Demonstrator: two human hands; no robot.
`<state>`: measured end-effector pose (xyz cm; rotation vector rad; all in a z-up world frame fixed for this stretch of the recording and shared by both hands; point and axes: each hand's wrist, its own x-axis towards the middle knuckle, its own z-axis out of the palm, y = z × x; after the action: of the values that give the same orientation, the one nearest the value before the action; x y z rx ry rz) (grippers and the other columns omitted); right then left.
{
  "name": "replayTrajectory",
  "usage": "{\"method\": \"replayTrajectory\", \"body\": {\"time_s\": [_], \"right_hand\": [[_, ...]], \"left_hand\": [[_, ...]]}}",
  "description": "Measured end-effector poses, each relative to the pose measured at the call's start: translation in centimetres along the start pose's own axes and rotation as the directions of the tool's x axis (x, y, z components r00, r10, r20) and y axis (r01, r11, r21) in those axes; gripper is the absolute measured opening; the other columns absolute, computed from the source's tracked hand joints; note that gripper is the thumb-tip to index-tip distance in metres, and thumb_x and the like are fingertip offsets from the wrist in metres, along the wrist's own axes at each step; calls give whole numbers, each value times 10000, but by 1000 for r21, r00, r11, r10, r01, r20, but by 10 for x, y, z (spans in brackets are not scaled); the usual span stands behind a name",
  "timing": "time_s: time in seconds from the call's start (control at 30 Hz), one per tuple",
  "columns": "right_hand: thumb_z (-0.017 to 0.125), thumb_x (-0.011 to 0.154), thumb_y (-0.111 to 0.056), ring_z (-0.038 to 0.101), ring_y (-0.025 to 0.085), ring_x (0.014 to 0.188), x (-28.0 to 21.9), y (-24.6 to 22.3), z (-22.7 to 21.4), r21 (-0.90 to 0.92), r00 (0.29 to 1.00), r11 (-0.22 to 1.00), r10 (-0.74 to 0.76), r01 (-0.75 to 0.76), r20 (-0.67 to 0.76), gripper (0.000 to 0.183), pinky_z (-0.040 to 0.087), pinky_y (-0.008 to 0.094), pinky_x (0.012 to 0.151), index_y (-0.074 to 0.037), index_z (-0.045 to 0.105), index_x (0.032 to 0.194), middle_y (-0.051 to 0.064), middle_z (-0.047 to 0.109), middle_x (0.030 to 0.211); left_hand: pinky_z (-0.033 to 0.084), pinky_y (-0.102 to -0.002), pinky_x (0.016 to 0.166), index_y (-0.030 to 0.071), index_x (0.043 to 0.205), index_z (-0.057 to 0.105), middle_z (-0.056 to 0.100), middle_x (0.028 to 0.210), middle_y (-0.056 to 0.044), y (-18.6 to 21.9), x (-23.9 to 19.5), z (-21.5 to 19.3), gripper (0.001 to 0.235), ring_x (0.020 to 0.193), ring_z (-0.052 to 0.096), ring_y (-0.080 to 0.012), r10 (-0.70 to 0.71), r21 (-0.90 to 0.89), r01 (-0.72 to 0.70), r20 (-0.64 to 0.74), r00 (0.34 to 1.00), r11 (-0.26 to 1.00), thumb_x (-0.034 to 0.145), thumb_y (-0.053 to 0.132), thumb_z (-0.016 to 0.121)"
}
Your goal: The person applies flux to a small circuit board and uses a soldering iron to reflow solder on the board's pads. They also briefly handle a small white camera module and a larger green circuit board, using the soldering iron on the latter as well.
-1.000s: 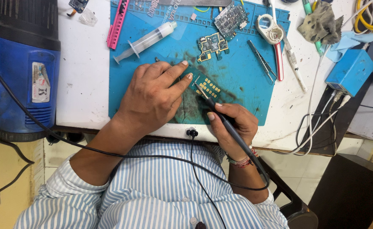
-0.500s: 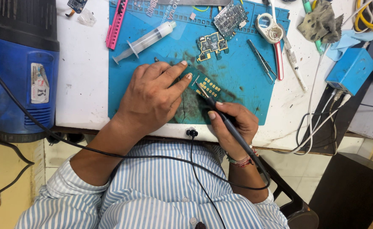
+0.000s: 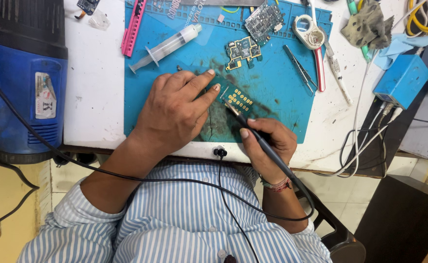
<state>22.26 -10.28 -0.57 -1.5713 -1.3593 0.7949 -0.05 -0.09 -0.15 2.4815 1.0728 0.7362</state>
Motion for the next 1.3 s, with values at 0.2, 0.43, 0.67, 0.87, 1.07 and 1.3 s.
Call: {"method": "replayTrajectory", "body": {"time_s": [0.2,0.43,0.67,0.87,1.07,1.3], "right_hand": [[782,895,25,650,101,814,1,-1,0,6,1000,1000,-7,7,4,186,508,230,717,20,710,1066,87,716,957],[780,897,27,637,97,802,1,-2,-1,2,1000,1000,-15,15,10,189,503,226,712,15,709,1072,86,715,960],[784,900,25,622,75,784,1,-1,1,14,1000,1000,12,-12,0,189,498,218,693,13,714,1074,75,712,948],[774,940,6,651,87,845,-1,3,0,47,998,997,62,-61,-11,194,511,217,748,17,711,1123,82,725,980],[724,1000,-4,714,142,1050,-4,7,3,186,996,981,68,-56,-62,258,563,259,940,38,651,1243,123,741,1137],[702,1016,4,724,163,1083,-9,11,3,249,993,967,82,-57,-88,259,580,272,937,26,639,1266,152,737,1187]], "left_hand": [[453,-403,980,42,1215,765,668,1354,-106,0,1,0,328,1130,594,-252,5,3,-5,-6,1000,1000,900,125,731],[453,-400,978,44,1210,768,672,1351,-105,0,1,0,320,1124,598,-249,4,4,-4,-12,1000,1000,903,125,729],[453,-403,978,40,1215,765,673,1351,-105,0,0,0,329,1126,599,-250,4,-1,-4,-10,1000,1000,902,131,726],[452,-403,989,39,1220,761,668,1355,-108,0,0,0,333,1136,596,-255,3,-4,-3,-8,1000,1000,899,124,726],[447,-423,1012,39,1310,685,614,1414,-114,1,3,-3,440,1202,590,-282,-35,-35,35,17,999,999,877,110,711],[383,-451,1038,10,1447,567,598,1405,-119,5,13,-3,630,1230,541,-299,5,-83,1,70,998,997,849,151,710]]}}
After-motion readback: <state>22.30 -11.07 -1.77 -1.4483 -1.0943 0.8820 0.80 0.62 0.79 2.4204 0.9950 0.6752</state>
